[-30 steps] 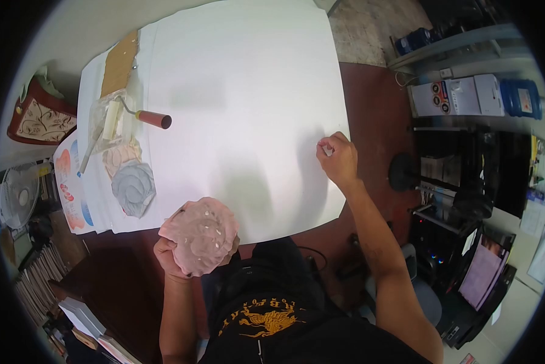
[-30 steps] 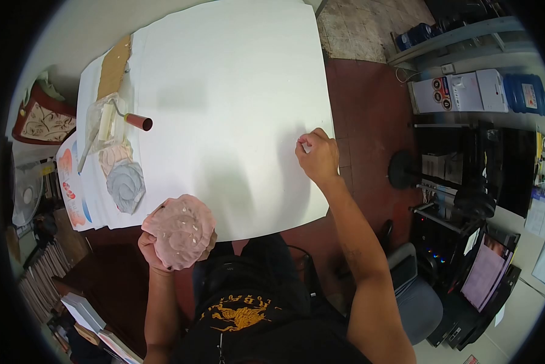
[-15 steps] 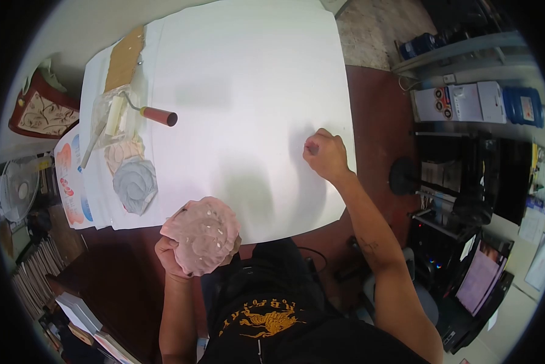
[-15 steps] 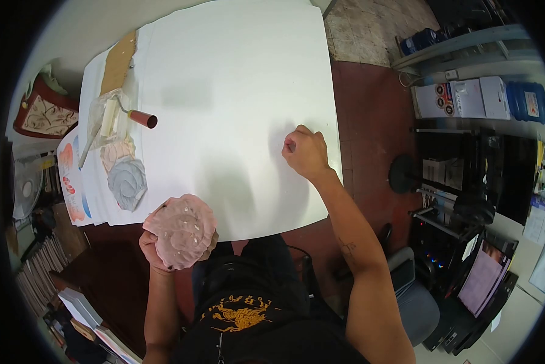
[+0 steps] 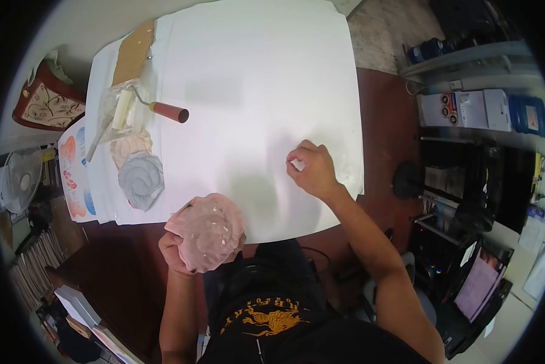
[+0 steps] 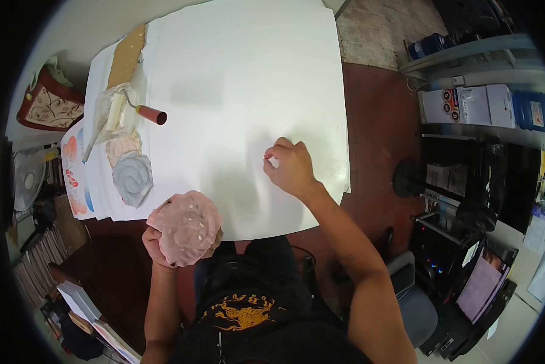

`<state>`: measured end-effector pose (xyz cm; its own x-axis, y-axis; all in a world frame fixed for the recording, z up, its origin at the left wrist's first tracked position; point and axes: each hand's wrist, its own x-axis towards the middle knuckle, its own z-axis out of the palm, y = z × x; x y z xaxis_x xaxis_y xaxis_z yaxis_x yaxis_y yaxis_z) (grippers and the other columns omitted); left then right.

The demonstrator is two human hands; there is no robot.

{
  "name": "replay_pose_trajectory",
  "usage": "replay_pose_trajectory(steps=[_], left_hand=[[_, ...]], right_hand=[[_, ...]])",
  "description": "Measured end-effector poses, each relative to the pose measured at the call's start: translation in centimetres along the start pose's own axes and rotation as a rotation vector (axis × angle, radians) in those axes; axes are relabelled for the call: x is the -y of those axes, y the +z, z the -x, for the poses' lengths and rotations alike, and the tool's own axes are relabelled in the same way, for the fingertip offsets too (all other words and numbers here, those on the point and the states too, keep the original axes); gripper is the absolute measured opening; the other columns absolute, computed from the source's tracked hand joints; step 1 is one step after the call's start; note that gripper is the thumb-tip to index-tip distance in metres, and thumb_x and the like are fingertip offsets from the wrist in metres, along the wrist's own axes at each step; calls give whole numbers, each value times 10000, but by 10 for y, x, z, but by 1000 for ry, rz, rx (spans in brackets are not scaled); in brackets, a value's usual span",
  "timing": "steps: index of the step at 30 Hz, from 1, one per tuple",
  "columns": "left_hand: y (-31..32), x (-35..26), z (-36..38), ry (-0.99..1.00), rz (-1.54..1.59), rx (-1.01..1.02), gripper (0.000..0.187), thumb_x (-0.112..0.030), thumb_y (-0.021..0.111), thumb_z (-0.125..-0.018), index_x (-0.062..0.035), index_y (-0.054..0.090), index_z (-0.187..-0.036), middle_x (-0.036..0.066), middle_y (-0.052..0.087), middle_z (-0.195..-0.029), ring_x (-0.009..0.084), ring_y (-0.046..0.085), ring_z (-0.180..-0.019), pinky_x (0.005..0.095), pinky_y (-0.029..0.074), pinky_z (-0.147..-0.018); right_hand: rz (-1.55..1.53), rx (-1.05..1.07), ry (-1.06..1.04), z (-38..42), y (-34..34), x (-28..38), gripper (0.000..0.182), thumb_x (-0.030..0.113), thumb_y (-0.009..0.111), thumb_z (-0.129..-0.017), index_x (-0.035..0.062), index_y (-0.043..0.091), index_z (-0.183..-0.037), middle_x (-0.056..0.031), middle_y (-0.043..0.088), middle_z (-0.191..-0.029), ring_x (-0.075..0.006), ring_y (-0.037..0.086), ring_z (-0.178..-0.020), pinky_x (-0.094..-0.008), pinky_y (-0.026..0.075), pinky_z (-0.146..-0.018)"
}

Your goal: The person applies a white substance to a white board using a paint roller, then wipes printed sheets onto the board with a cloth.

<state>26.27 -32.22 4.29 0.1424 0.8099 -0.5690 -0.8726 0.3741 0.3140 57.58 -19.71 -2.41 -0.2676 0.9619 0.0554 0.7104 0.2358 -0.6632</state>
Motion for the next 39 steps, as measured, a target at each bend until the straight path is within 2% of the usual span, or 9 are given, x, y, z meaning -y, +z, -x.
replay_pose_trajectory(steps=[5,8,12,18,24,27,33,36,39], left_hand=[[-6,0,1,13,3,-47,834,-163,592,-606,53,465,-1401,232,543,-1375,398,532,-1268,478,423,-1111],[-6,-1,1,19,7,-31,832,-162,594,-608,57,464,-1401,232,541,-1379,397,530,-1270,479,415,-1117],[-6,-3,1,25,30,-28,818,-158,581,-612,56,470,-1394,227,544,-1378,401,527,-1274,493,419,-1113],[-3,-1,-2,10,19,28,803,-157,559,-619,55,471,-1388,222,544,-1378,408,528,-1272,517,436,-1100],[-3,0,-1,18,12,-6,813,-174,557,-620,52,464,-1396,219,541,-1386,406,525,-1277,512,426,-1110],[-5,0,0,23,-10,-3,815,-182,559,-621,46,467,-1398,219,540,-1389,406,524,-1279,512,426,-1110],[-7,0,2,28,-8,18,814,-192,561,-629,37,469,-1404,222,545,-1384,401,530,-1273,512,433,-1102],[-8,1,2,20,-2,41,810,-192,558,-635,34,467,-1408,222,545,-1384,398,534,-1270,509,437,-1100],[-8,2,6,28,2,21,808,-196,554,-642,32,466,-1412,222,546,-1383,398,536,-1269,507,438,-1099]], right_hand=[[133,71,-82,-1,24,-5,93,86,757,-733,106,676,-774,-9,626,-810,-220,582,-645,-355,433,-713],[81,61,-113,1,7,-6,98,80,762,-727,99,680,-777,-11,634,-805,-207,594,-653,-346,438,-717],[31,-13,30,10,-19,-18,114,69,775,-709,93,684,-774,-13,655,-812,-197,621,-671,-343,443,-715],[277,46,-38,6,-2,-17,96,72,762,-714,93,679,-758,-9,634,-787,-201,572,-612,-348,422,-689],[137,-36,-45,-8,-2,-3,56,47,712,-724,78,668,-708,-16,613,-779,-207,545,-597,-351,402,-705],[258,37,-13,-9,9,-10,50,52,708,-728,77,668,-710,-15,615,-782,-208,548,-602,-353,401,-703],[150,19,-74,1,11,8,67,89,736,-719,97,669,-726,-21,618,-786,-221,575,-628,-359,428,-702],[228,99,-41,2,24,3,64,95,735,-722,107,675,-741,-19,621,-789,-223,582,-638,-361,430,-701],[96,73,-71,9,14,1,84,89,747,-715,112,674,-746,-17,620,-789,-224,579,-637,-360,427,-697]])
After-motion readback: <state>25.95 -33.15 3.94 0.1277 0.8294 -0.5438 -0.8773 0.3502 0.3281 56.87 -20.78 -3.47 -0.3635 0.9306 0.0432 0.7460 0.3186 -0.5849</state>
